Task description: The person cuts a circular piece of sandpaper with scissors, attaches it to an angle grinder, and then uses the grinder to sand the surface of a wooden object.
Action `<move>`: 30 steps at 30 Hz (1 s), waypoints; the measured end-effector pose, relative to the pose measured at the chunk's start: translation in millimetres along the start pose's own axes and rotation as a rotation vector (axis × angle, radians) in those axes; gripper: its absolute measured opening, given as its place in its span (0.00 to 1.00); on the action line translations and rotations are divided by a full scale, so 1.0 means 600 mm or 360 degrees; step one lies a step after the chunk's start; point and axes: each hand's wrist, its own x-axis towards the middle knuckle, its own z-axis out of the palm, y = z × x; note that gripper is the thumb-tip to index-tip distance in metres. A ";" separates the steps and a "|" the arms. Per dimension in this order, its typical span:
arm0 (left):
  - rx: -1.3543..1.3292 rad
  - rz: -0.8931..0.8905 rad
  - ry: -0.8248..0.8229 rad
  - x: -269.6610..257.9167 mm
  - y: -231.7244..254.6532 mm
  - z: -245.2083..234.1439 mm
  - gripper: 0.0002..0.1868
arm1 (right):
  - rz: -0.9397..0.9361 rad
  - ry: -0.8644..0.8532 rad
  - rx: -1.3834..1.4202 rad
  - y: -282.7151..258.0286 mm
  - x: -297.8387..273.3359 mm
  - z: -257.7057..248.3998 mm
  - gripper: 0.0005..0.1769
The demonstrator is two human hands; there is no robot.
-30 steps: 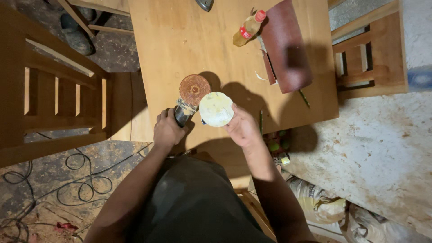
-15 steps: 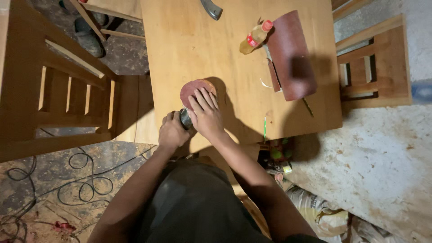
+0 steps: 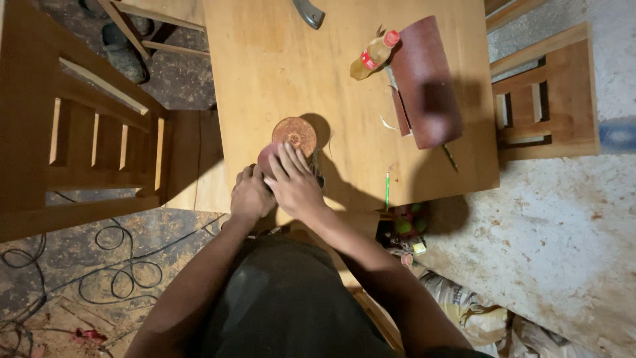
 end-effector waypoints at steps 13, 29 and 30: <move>-0.0029 -0.0090 -0.0101 -0.015 0.025 -0.032 0.50 | 0.1525 0.0578 0.2998 0.072 -0.059 -0.086 0.27; -0.0035 -0.0041 -0.0030 -0.008 0.011 -0.009 0.43 | 0.0051 -0.0070 0.0265 0.020 -0.026 0.007 0.22; -0.0023 -0.0081 -0.0080 -0.006 0.011 -0.011 0.46 | 0.0432 -0.0219 0.0534 0.024 -0.034 -0.002 0.21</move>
